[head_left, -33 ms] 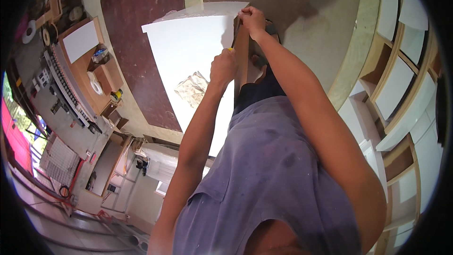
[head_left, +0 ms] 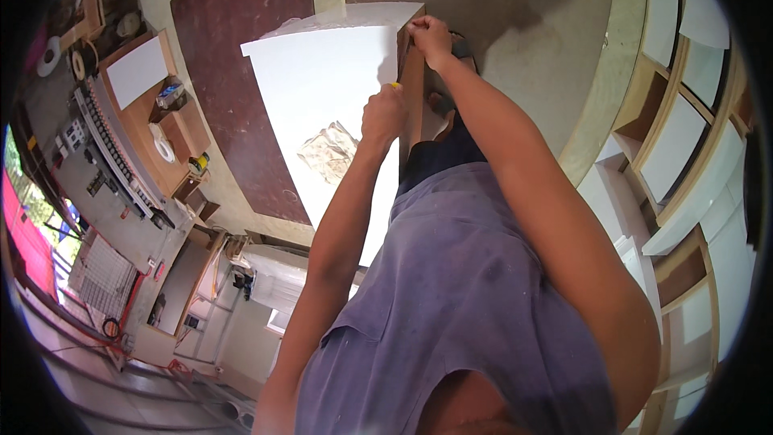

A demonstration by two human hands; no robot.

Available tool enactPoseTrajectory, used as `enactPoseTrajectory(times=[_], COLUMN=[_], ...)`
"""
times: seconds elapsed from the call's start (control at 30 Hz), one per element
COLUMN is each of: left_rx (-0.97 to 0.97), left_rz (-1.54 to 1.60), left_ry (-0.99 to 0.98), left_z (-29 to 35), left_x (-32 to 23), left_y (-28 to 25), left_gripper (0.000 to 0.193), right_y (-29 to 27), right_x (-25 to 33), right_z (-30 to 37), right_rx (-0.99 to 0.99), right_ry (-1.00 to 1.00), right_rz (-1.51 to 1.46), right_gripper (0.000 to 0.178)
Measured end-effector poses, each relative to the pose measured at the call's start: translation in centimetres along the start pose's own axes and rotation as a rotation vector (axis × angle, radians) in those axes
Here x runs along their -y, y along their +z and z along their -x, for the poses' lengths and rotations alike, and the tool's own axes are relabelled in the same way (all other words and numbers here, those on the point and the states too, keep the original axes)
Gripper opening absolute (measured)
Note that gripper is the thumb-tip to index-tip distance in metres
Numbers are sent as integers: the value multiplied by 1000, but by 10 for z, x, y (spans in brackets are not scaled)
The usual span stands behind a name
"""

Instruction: The person uses a utility knife to trim the edges of a white rectangular board. They repeatedly reposition the board and scrape along its edges to remove excess material.

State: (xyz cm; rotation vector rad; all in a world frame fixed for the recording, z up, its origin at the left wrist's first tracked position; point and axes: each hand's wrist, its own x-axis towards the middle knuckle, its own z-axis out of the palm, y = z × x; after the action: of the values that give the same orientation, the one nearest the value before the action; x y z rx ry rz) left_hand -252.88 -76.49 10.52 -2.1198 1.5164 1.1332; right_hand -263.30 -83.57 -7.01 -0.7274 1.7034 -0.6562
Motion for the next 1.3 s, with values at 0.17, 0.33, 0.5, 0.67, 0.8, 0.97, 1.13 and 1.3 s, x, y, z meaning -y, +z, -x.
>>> enactPoseTrajectory(times=[0.17, 0.33, 0.5, 0.67, 0.8, 0.97, 1.13, 1.3], left_rx=[-53, -32, -19, -4, -23, 12, 17, 41], left_rz=[-10, -92, -63, -34, -67, -71, -126, -57], left_ry=[12, 111, 86, 46, 61, 40, 41, -5], left_z=[10, 14, 5, -1, -1, 9, -2, 13], left_x=[1, -2, 2, -16, -8, -15, -7, -8], left_y=[-13, -41, -22, -35, -19, -35, -11, -22], left_gripper=[38, 38, 40, 40, 39, 38, 41, 39], right_y=[-9, -8, -1, -5, -4, -4, -9, -4], right_x=[14, 21, 16, 25, 19, 20, 27, 23], right_z=[6, 9, 4, -14, -10, -4, -4, 13], right_rx=[114, 72, -40, 36, 40, 46, 19, 19], right_ry=[26, 114, -17, 40, 63, 84, 158, 74], right_rz=[-280, -435, -63, -136, -256, -183, -80, -84], right_gripper=[18, 20, 12, 13, 13, 13, 14, 14])
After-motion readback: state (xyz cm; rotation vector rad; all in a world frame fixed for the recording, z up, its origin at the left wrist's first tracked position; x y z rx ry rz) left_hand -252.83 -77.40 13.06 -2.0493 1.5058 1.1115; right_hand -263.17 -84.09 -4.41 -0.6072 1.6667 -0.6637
